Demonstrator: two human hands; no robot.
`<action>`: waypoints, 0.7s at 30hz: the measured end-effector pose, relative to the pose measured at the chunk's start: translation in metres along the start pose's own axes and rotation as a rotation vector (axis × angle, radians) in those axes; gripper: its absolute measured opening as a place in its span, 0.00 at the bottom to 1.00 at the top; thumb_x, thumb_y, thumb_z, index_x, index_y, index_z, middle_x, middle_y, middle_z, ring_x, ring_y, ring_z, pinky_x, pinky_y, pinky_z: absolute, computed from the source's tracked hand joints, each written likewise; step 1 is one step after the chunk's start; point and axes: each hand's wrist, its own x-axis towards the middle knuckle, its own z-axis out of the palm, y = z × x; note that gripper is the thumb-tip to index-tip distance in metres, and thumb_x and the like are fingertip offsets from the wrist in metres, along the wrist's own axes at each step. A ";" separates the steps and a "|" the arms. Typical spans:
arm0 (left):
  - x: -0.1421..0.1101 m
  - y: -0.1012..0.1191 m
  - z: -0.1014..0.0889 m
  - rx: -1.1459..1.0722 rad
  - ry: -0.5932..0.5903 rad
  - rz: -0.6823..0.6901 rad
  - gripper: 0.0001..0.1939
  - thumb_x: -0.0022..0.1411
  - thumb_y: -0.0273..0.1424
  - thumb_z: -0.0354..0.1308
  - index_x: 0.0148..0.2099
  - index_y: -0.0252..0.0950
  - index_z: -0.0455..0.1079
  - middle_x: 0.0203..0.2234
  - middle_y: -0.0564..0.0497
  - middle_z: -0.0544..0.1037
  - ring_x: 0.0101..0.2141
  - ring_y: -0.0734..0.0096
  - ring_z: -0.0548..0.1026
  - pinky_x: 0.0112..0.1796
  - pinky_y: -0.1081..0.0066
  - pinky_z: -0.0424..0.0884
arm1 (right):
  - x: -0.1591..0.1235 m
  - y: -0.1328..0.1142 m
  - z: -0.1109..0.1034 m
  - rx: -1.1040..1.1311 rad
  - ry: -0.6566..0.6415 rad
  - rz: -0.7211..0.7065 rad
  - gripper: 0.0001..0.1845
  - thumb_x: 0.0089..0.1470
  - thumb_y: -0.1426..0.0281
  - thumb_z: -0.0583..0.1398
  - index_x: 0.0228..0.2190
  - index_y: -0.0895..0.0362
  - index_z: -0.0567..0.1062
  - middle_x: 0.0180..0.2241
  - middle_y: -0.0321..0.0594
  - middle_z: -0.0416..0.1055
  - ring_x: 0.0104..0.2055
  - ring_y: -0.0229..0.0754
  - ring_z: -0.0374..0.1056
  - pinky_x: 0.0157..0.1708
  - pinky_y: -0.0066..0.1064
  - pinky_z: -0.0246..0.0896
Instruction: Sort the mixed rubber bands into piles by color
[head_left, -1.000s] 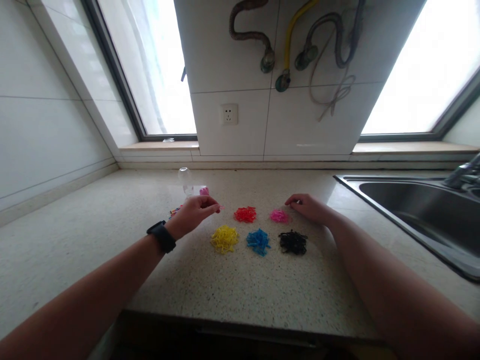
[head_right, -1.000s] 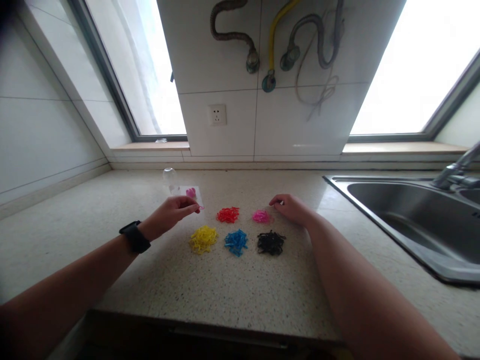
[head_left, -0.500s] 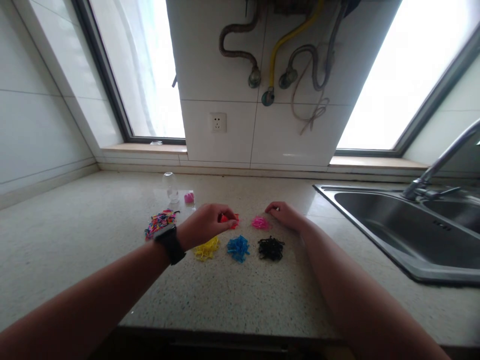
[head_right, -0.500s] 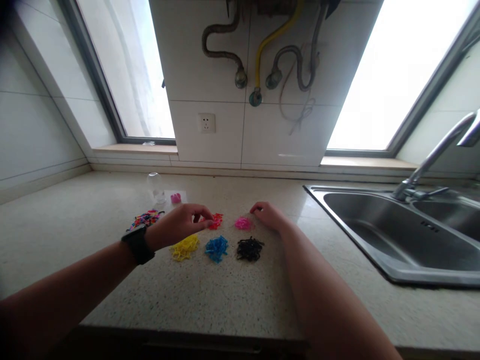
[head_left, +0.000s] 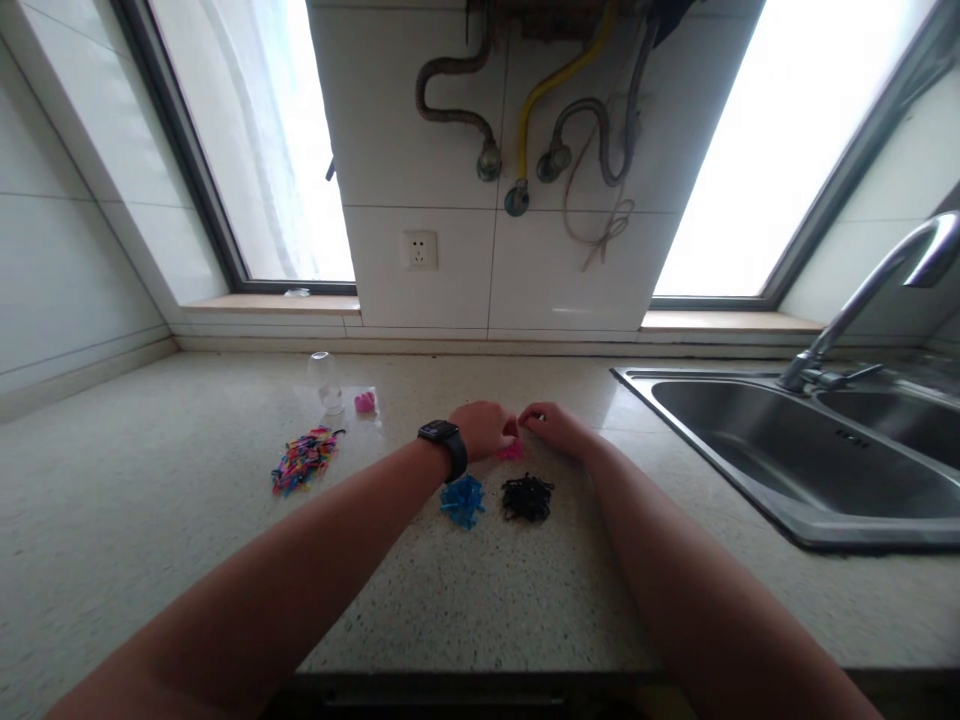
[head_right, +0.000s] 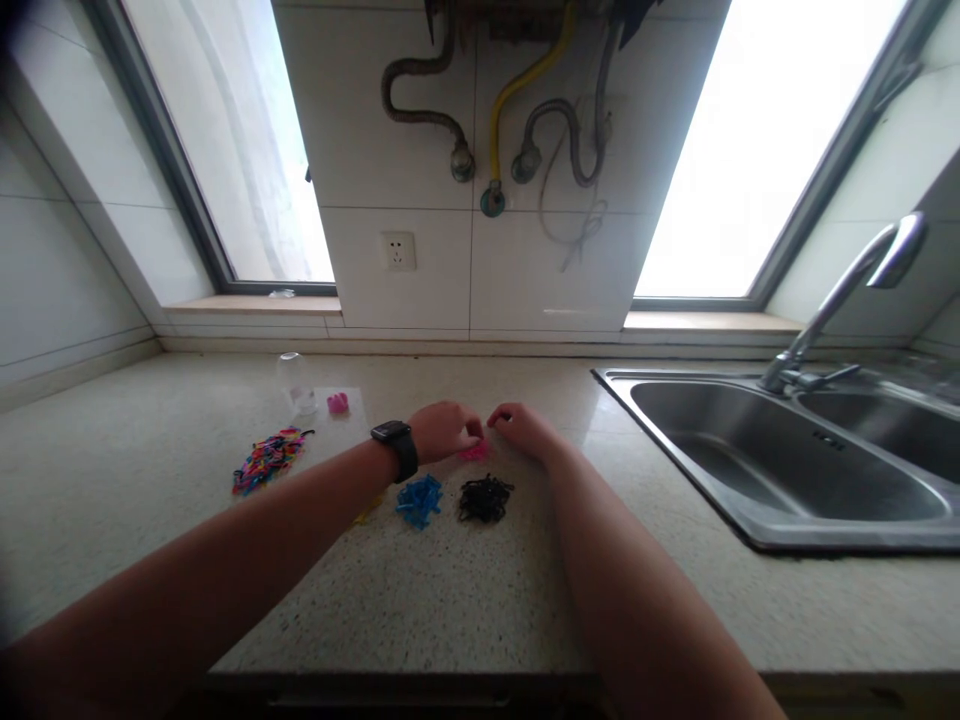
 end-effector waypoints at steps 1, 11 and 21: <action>0.000 -0.001 0.002 0.010 -0.008 0.008 0.09 0.58 0.33 0.60 0.39 0.40 0.81 0.35 0.46 0.83 0.38 0.60 0.79 0.40 0.67 0.69 | 0.000 0.000 0.000 -0.001 0.001 0.003 0.14 0.54 0.70 0.57 0.35 0.53 0.83 0.35 0.38 0.81 0.37 0.42 0.72 0.40 0.30 0.63; -0.009 -0.011 0.002 0.038 -0.042 0.033 0.12 0.62 0.35 0.59 0.44 0.41 0.80 0.38 0.48 0.83 0.37 0.65 0.78 0.40 0.69 0.70 | 0.001 -0.004 -0.001 -0.052 0.008 0.027 0.14 0.54 0.69 0.57 0.35 0.50 0.83 0.36 0.37 0.81 0.38 0.42 0.73 0.38 0.29 0.62; -0.017 -0.005 -0.004 0.043 -0.026 0.092 0.13 0.65 0.33 0.57 0.48 0.40 0.79 0.40 0.46 0.81 0.42 0.62 0.76 0.46 0.66 0.68 | 0.000 -0.005 -0.002 -0.049 0.007 0.026 0.13 0.54 0.69 0.57 0.34 0.51 0.83 0.36 0.37 0.81 0.37 0.42 0.73 0.37 0.30 0.61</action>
